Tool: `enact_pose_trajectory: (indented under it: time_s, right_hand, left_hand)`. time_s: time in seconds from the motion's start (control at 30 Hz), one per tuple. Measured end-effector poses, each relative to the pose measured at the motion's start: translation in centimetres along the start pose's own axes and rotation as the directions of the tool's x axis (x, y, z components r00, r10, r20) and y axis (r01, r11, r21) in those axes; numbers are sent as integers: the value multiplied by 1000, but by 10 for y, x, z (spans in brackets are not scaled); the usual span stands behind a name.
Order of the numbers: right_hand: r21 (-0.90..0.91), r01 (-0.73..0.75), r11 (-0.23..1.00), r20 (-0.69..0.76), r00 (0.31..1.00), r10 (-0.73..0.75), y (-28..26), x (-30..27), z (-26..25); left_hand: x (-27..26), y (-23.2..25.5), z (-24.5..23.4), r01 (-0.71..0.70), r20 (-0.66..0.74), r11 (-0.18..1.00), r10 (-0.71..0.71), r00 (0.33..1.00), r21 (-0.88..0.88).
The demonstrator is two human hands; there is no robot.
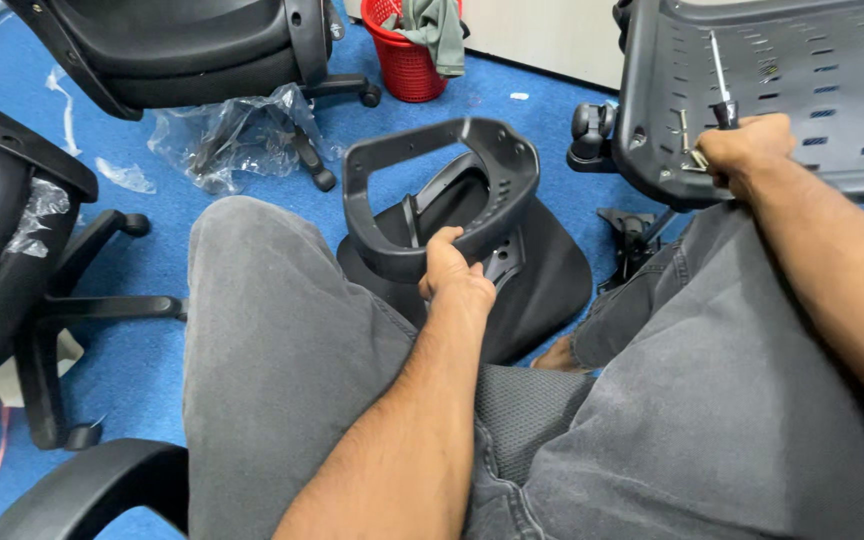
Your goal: The person assembles a black plastic chair frame using a screwdriver, attaching a curved frame piece to a seat base and tightening screws. The person then flips the seat to attach a backrest frame and continues tightening fasteners.
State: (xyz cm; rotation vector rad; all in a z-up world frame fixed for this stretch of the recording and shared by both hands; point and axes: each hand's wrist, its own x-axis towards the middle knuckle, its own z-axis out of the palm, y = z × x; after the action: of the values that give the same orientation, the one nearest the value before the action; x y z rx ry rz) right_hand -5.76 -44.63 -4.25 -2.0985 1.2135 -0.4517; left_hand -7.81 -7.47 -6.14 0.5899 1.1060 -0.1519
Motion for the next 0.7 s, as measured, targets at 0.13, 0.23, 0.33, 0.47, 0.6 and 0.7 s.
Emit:
enact_pose_trajectory:
  time_s: [0.13,0.23,0.33,0.47,0.6,0.7]
  right_hand:
    - [-242,-28,970,71,996,46,17,30,12]
    - [-379,9,925,121,992,40,18,40,23]
    - [-419,91,903,145,989,-33,25,42,26]
    - [-414,99,905,121,991,-54,26,38,32]
    - [-389,68,919,122,992,-22,27,29,35]
    - [-349,56,935,112,994,-17,22,21,34]
  left_hand:
    - [-6,-4,-6,43,-163,984,-15,987,170]
    - [-9,-6,-11,19,-166,984,11,986,178]
    - [-11,-10,-15,6,-181,978,32,983,209]
    - [-12,-12,-16,-3,-190,974,47,981,228]
    - [-11,-14,-20,-11,-195,971,59,979,241]
    - [-9,-12,-22,-17,-199,969,68,978,246]
